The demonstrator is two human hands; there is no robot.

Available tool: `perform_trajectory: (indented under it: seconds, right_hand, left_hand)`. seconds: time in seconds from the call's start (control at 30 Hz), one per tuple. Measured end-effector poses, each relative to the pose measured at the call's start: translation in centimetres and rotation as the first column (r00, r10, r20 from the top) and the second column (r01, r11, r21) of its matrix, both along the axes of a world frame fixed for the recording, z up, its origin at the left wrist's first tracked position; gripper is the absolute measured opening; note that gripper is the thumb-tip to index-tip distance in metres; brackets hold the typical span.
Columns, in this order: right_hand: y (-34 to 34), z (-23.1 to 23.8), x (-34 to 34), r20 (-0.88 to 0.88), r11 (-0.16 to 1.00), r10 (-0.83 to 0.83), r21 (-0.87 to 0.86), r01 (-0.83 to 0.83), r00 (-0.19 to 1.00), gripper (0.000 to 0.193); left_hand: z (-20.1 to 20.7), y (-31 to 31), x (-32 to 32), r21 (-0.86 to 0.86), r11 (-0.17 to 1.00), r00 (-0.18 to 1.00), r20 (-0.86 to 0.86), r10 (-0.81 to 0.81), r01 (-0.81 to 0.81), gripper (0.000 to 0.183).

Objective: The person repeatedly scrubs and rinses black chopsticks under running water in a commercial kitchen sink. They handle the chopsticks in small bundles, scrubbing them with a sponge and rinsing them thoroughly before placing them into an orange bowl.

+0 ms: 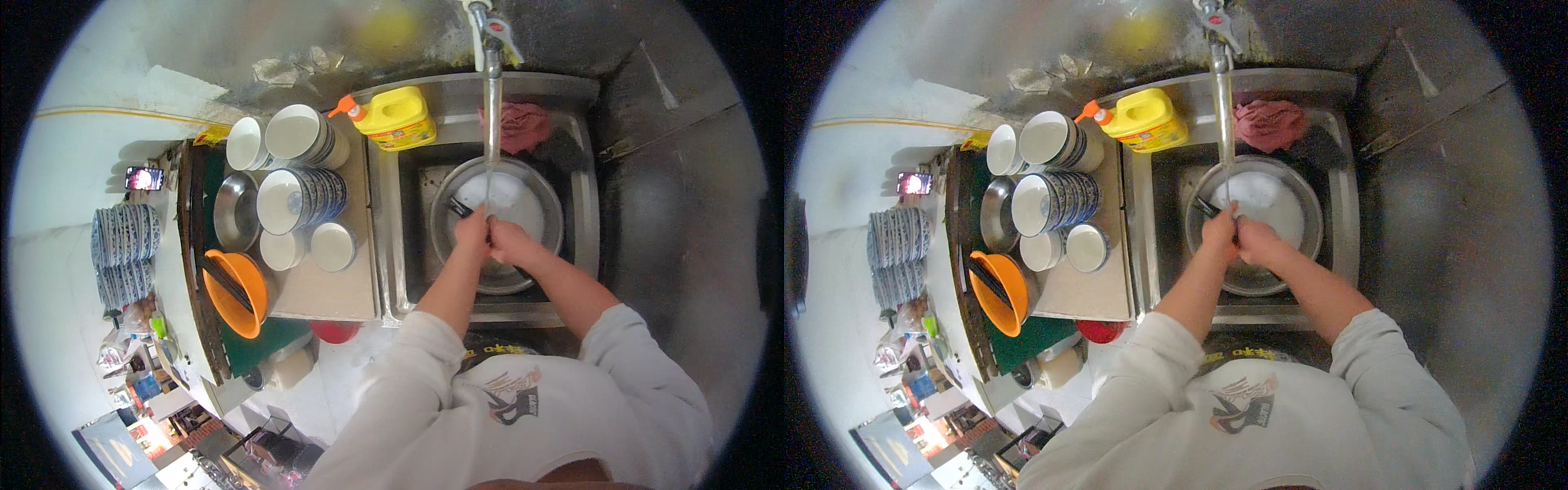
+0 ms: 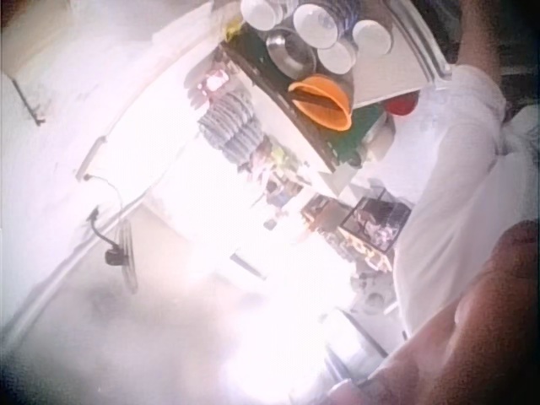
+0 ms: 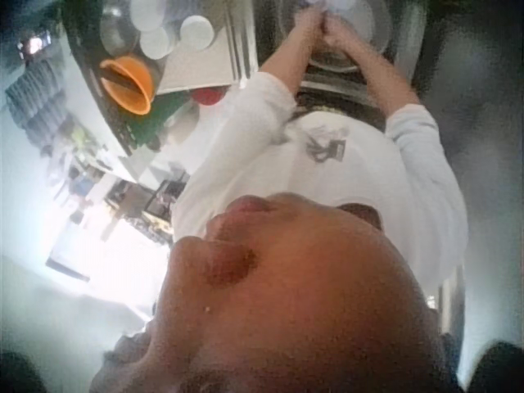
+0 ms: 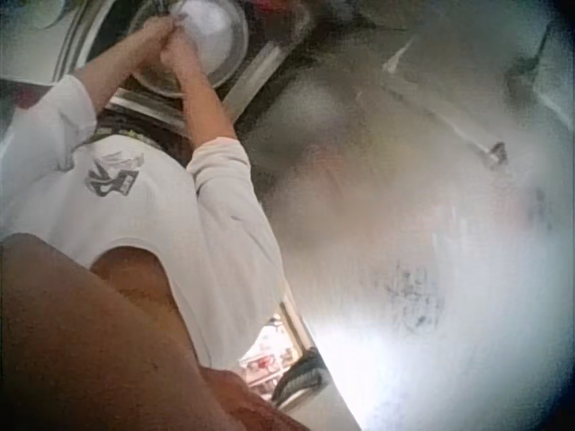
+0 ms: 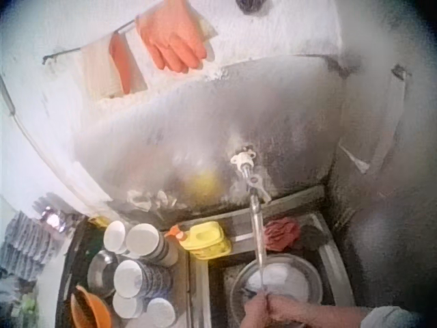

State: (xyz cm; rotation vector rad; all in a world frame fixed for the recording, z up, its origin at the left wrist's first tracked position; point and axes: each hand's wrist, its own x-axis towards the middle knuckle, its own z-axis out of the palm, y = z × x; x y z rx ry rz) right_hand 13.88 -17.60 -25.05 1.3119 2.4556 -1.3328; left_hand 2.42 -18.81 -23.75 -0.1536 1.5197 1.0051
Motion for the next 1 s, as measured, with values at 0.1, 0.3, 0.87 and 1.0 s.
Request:
perform_trajectory:
  seconds: [0.1, 0.3, 0.87, 1.0]
  right_hand:
    - [-1.2, 4.2, 1.0, 0.035, 0.994, -0.072, 0.089, 0.069, 0.997, 0.046]
    - [-2.0, 5.8, 8.5, 0.011, 0.938, -0.163, -0.308, 0.158, 0.987, 0.054]
    - [-3.3, 2.1, 5.9, 0.197, -0.074, -0.970, -0.795, 0.602, 0.142, 0.028]
    - [-3.0, 0.8, 8.5, 0.134, 0.047, -0.960, -0.787, 0.615, 0.246, 0.030]
  left_hand:
    - [-1.2, 1.7, 0.2, -0.004, 0.953, 0.918, 0.266, 0.293, -0.303, 0.014]
    - [1.1, 1.6, -1.4, 0.151, 0.921, 0.901, 0.312, 0.301, -0.360, 0.008]
    - [5.4, 1.7, 0.7, 0.487, 0.858, 0.965, 0.261, 0.039, -0.166, 0.016]
    - [6.0, 3.1, -2.2, 0.462, 0.874, 0.968, 0.250, 0.036, -0.151, 0.009]
